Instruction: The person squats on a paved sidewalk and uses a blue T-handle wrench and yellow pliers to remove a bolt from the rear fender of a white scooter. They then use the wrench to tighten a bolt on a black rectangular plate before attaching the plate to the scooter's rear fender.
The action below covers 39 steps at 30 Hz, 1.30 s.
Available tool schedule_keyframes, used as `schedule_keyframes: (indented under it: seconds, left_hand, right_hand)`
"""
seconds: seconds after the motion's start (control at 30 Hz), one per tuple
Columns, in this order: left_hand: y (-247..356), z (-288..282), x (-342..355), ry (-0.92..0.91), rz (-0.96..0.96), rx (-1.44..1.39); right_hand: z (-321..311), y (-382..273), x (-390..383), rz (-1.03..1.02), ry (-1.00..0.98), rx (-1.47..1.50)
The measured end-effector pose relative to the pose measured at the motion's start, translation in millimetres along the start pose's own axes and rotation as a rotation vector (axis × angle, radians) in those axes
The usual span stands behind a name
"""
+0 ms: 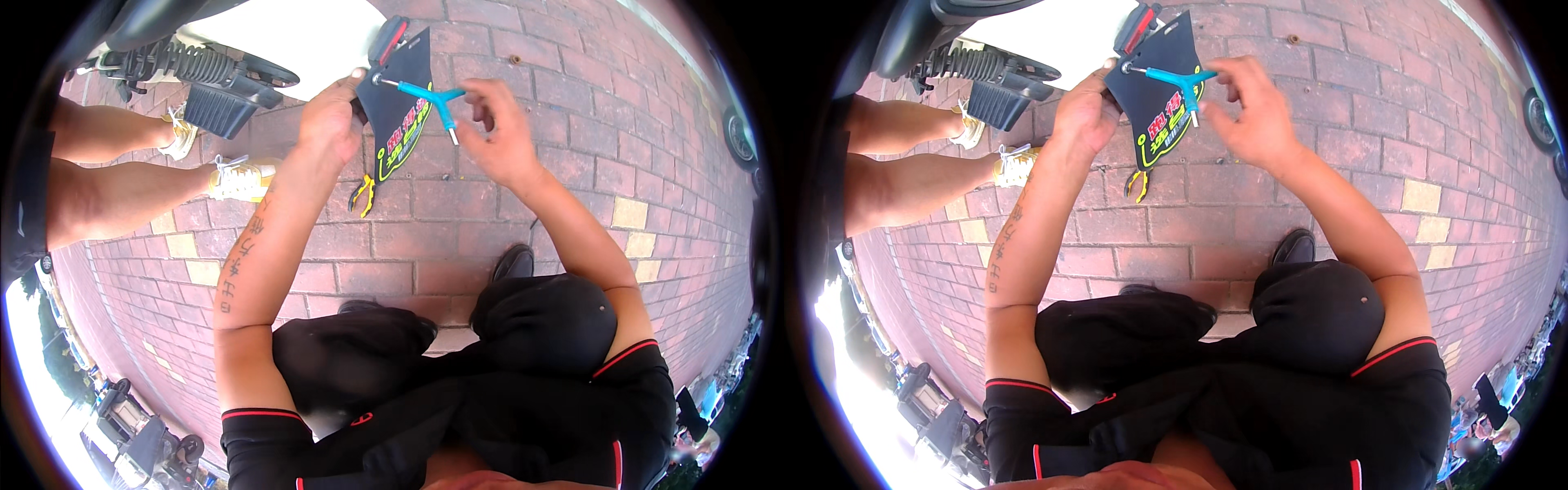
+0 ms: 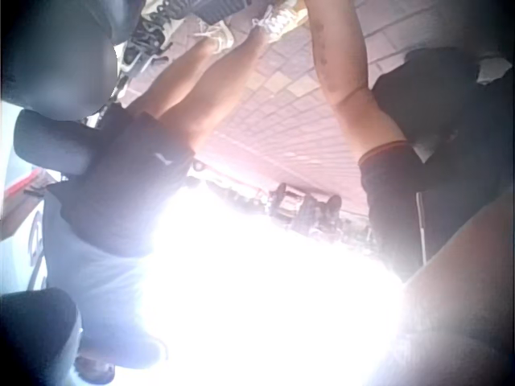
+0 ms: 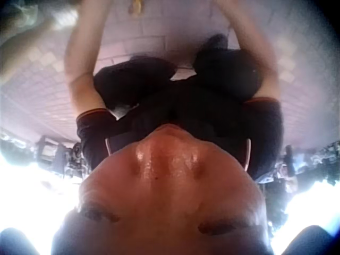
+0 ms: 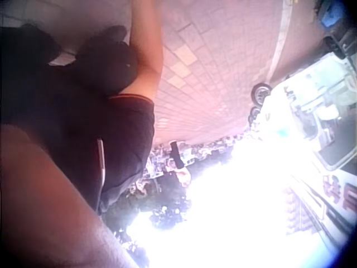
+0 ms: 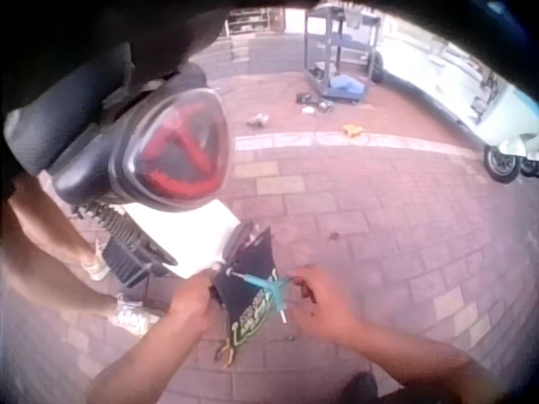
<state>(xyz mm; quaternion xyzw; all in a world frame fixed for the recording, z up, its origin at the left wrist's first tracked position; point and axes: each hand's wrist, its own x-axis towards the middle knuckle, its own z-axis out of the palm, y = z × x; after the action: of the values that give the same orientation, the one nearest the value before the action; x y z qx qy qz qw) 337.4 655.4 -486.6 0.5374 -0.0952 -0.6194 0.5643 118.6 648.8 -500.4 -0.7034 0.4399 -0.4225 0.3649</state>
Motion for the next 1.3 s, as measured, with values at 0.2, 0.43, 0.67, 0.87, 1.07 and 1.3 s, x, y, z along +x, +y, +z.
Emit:
schedule_keyframes:
  seconds: [0.2, 0.43, 0.67, 0.87, 1.07, 1.3]
  left_hand:
    - [-1, -3, 3, -0.021, -0.012, -0.021]
    - [0, -3, 1, -0.028, -0.003, 0.012]
    - [-1, -6, 5, -0.021, 0.007, -0.002]
    - [-3, -3, 4, -0.025, 0.015, -0.005]
    - [-1, -13, -1, -0.129, 0.049, 0.016]
    - [-13, -27, 3, -0.102, 0.165, 0.2]
  right_hand:
    - [-13, 13, 21, 0.587, -0.381, 0.573]
    - [2, -8, 3, -0.141, 0.055, -0.105]
    - [-4, -4, 18, 0.576, -0.357, 0.51]
    - [8, 0, 14, 0.572, -0.23, 0.507]
    - [5, 0, 22, 0.586, 0.041, 0.745]
    - [-29, 117, -15, 0.493, -0.735, -0.425]
